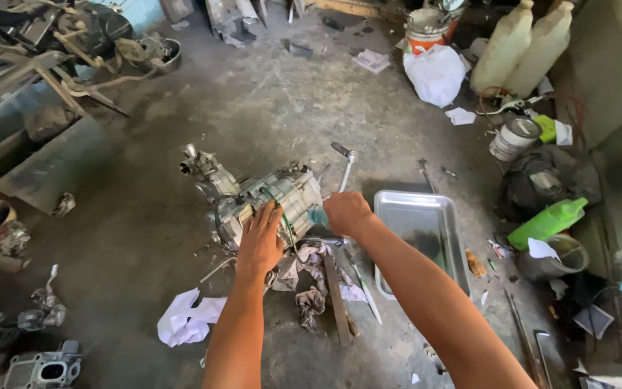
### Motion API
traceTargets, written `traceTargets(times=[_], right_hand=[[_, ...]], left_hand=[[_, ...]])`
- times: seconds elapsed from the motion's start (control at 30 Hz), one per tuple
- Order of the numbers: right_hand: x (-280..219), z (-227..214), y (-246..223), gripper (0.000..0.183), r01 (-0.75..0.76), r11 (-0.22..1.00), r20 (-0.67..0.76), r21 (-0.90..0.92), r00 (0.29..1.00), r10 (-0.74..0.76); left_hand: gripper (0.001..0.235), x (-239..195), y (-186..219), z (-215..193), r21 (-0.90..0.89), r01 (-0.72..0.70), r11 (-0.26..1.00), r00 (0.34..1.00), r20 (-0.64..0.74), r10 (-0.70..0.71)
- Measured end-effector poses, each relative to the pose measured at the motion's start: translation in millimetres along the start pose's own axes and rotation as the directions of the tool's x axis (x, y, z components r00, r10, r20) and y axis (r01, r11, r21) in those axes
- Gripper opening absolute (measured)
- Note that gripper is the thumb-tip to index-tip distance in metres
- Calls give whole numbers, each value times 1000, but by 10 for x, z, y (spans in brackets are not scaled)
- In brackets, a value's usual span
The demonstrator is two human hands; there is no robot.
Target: Repairing a motorcycle engine by disassembling and cleaning its internal components
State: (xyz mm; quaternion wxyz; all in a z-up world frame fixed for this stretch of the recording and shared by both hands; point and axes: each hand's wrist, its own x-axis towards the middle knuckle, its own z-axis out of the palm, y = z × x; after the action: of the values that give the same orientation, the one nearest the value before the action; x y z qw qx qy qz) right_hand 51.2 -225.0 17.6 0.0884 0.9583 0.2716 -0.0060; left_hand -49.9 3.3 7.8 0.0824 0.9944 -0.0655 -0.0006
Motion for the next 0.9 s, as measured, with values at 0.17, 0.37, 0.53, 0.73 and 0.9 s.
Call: traceTargets(times=[0.17,0.37,0.53,0.73,0.9], right_hand=[[20,197,141,15,-39,999,-7,-8,999,39],[-79,85,146,35,-31,996,152,82,988,18],[-110,-11,170,42,-84,989,184,125,981,60],[-203,-233,133,47,-64,976,231,206,973,15],[-220,-137,226,40,-147,959,209,242,973,96]], left_hand=[[69,-19,48,29,36,31,999,999,-9,-31],[68,29,72,127,69,46,997,998,-52,-42],[68,47,43,118,73,41,996,996,-78,-35],[70,38,2,81,67,56,996,997,-52,-52],[70,14,-33,86,83,84,993,996,-24,-82]])
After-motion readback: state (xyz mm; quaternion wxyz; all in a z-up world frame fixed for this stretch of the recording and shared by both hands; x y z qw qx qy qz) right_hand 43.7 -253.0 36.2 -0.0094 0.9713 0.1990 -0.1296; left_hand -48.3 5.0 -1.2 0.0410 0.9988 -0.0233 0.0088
